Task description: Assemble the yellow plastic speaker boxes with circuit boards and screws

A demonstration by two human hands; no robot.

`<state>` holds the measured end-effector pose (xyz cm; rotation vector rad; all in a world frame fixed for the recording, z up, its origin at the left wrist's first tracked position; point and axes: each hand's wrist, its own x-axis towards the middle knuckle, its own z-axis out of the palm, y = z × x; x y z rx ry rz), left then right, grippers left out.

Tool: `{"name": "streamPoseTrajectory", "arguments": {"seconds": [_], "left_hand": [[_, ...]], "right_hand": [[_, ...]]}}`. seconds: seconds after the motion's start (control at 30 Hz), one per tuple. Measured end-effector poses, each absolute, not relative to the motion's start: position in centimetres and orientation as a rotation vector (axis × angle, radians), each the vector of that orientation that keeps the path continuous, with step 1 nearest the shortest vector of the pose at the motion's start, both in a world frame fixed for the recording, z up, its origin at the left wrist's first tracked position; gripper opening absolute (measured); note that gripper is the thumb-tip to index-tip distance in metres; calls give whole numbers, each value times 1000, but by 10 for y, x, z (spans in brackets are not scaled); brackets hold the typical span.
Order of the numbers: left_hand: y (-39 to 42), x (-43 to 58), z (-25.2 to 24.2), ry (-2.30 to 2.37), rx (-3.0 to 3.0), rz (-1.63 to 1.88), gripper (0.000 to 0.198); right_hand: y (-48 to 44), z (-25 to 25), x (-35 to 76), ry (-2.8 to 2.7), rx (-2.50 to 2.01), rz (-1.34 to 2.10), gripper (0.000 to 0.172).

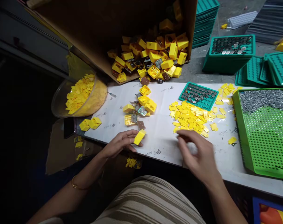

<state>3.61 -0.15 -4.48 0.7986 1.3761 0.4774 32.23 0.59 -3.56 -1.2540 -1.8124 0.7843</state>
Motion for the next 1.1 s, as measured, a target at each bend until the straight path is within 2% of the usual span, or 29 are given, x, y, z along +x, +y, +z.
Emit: {"name": "streamPoseTrajectory", "arguments": {"seconds": [0.07,0.13,0.23,0.33,0.47,0.67,0.97,1.1], "left_hand": [[-7,26,-47,1240,704,547,45],[-10,15,-46,1113,660,625,45],[-13,-1,-44,976,641,732,42],[-16,-11,-45,913,643,713,44],[-18,-16,-50,787,601,704,47],[5,-39,-39,640,554,882,56],[37,-87,-43,1191,740,719,42],[34,-88,-45,1305,825,538,49]], "right_hand": [[29,-48,296,-1990,-1172,870,16],[52,-57,265,-2230,-1076,962,23],[71,-62,223,-2426,-1012,1103,43],[71,-59,197,-2483,-1019,1060,63],[72,-52,183,-2666,-987,843,47],[98,-44,181,-2687,-1196,630,50],[132,-33,196,-2445,-1593,412,30],[137,-32,186,-2479,-1206,453,30]]}}
